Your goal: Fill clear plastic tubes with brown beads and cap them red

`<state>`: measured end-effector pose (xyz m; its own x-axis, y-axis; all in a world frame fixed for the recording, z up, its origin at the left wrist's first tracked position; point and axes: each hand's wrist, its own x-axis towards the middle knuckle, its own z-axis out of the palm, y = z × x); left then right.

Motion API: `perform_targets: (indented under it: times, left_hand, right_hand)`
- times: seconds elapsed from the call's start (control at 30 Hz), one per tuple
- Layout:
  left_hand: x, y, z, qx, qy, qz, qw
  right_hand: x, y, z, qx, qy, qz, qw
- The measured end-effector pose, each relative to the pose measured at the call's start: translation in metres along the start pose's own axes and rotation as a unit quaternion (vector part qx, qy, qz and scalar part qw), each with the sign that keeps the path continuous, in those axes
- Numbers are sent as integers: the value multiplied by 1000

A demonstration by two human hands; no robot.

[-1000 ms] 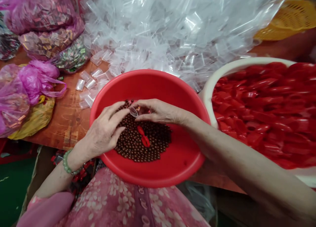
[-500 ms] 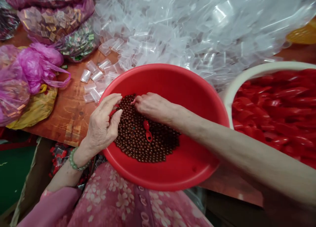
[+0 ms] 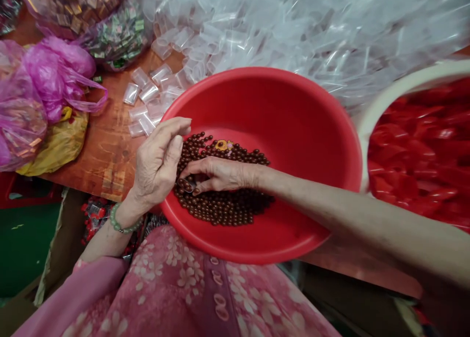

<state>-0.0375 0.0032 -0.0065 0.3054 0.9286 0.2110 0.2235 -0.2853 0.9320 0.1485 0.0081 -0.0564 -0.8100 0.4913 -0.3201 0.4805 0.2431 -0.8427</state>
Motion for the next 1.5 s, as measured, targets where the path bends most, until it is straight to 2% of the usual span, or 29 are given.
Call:
perform_targets:
  times: [0.07, 0.17, 0.23, 0.37, 0.53, 0.63, 0.73, 0.83, 0.9, 0.97, 1.07, 1.13, 1.27, 1.4, 1.5]
  left_hand:
    - [-2, 1, -6, -57, -59, -28, 996]
    - [-7, 1, -16, -109, -189, -61, 974]
    - [-9, -1, -19, -100, -220, -70, 968]
    - [-8, -3, -8, -76, -205, -86, 972]
    - [-6, 2, 12, -173, -167, -145, 960]
    - [-5, 6, 13, -198, -149, -127, 960]
    - [-2, 10, 11, -209, -152, -93, 962]
    - [-1, 14, 10, -211, -168, -105, 957]
    - [0, 15, 11, -201, -166, -113, 959]
    - [0, 16, 10, -175, -169, -105, 964]
    - [2, 16, 9, -155, -174, -82, 969]
    - [3, 16, 8, -165, -178, -76, 967]
    - [4, 15, 11, -169, -192, -82, 963]
    - [3, 14, 11, -133, -188, -66, 971]
    - [5, 13, 10, -149, -191, -53, 969]
  right_hand:
    - [-3, -2, -5, 97, 30, 11, 995]
    - [-11, -11, -17, 144, 59, 4, 988]
    - [-20, -19, -26, 153, 74, -12, 985]
    - [-35, -33, -37, 160, 115, -55, 979]
    - [-46, -41, -33, 113, 166, -77, 977]
    - [-56, -49, -31, 91, 208, -87, 970]
    - [-69, -54, -32, 75, 258, -66, 961]
    - [-82, -47, -33, 76, 287, -14, 955]
    - [-88, -37, -31, 45, 281, 44, 958]
    - [-88, -28, -26, -48, 233, 133, 962]
    - [-82, -21, -10, -200, 131, 265, 934]
    - [-74, -22, 2, -241, 88, 323, 911]
    - [-60, -25, 17, -248, 62, 359, 897]
    - [-58, -22, 20, -254, 68, 360, 895]
    - [-57, -18, 21, -257, 72, 354, 896]
